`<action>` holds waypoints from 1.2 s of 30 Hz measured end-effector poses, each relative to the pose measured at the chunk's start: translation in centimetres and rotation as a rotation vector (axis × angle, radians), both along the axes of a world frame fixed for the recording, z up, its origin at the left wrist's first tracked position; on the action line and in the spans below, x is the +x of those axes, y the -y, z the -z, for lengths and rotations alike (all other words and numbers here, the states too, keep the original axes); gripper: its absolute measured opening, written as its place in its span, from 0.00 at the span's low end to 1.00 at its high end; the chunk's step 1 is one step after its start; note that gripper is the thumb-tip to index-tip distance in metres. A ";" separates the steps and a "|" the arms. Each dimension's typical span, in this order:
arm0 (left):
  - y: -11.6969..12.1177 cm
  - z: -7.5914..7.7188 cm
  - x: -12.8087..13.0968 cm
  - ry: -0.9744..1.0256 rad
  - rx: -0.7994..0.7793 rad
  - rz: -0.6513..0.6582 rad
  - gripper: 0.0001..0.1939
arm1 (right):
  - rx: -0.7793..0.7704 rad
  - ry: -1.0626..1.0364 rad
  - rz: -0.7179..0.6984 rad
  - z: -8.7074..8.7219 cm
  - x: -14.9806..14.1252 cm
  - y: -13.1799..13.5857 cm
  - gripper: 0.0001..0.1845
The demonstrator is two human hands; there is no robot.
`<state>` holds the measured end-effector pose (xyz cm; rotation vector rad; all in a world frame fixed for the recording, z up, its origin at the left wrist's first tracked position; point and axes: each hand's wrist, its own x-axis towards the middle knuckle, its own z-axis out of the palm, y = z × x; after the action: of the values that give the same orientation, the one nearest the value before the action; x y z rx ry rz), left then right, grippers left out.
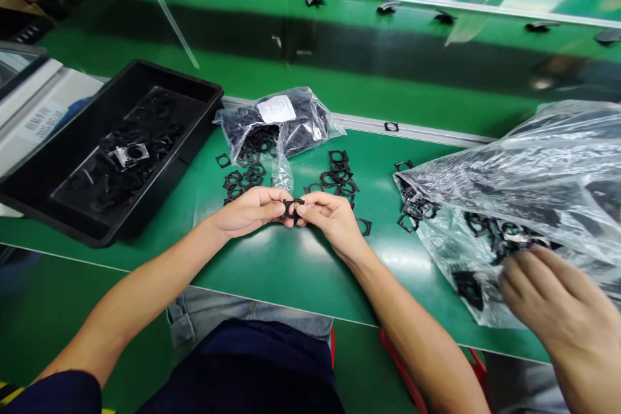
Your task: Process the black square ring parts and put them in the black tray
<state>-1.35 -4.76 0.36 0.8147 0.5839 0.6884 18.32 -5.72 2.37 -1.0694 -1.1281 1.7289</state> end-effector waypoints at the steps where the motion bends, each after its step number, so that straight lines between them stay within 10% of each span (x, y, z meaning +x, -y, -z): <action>1: 0.0 0.0 0.0 -0.004 0.010 0.000 0.23 | -0.001 0.001 -0.004 0.1 0.0 0.0 0.15; 16: 0.0 1.0 0.9 -0.265 0.284 -0.362 0.18 | 0.113 0.101 0.184 0.3 -0.3 0.2 0.21; 36: 0.2 0.8 1.2 -0.370 0.383 -0.369 0.14 | 0.196 0.209 0.136 0.5 -0.3 0.0 0.20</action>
<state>-0.17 -4.96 -0.41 1.2212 0.9700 1.0148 18.06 -5.76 1.83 -1.1943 -1.2936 1.3938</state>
